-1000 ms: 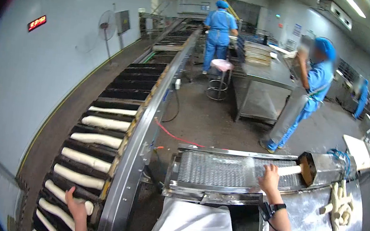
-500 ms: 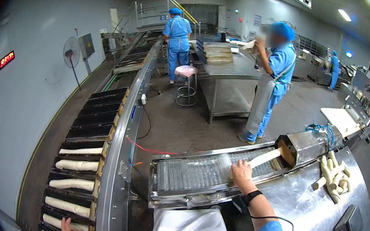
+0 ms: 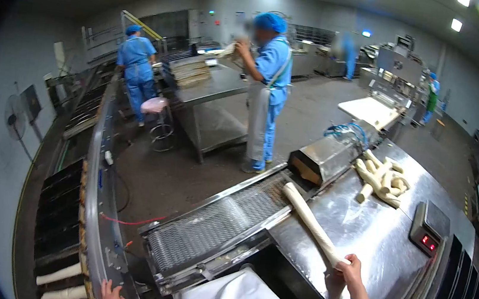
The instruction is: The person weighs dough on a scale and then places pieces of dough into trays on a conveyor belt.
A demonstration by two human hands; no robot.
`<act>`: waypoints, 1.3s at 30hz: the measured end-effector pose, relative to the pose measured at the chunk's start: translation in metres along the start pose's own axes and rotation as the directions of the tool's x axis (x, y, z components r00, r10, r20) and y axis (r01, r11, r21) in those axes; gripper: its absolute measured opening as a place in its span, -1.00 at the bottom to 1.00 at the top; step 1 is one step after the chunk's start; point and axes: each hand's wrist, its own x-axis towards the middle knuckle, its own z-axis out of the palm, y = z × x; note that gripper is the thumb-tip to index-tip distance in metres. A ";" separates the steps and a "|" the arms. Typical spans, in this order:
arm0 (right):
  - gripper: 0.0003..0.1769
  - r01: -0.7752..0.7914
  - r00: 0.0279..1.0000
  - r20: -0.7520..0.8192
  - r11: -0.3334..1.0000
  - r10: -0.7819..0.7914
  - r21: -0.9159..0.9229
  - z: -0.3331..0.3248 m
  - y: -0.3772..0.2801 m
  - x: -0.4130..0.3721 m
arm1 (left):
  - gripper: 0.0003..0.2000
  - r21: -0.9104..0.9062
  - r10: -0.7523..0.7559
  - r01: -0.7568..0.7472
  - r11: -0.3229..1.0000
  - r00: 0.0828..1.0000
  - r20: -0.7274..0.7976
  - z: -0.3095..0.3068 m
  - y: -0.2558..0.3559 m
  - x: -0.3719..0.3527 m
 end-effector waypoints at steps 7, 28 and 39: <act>-0.51 0.208 0.787 -0.069 0.369 -0.613 -0.906 -0.007 -0.006 -0.024 | -0.74 -0.059 -0.185 0.184 0.981 0.983 -0.010 0.011 -0.002 0.026; -0.41 0.038 0.787 -0.109 0.225 -0.608 -0.974 0.088 -0.031 0.067 | -0.69 0.050 0.052 -0.053 0.997 0.998 0.020 -0.009 0.000 0.027; -0.43 0.650 0.648 0.375 0.225 -0.663 -0.726 0.180 -0.036 0.074 | -0.73 0.103 0.023 -0.024 0.994 1.000 0.007 0.003 -0.006 0.030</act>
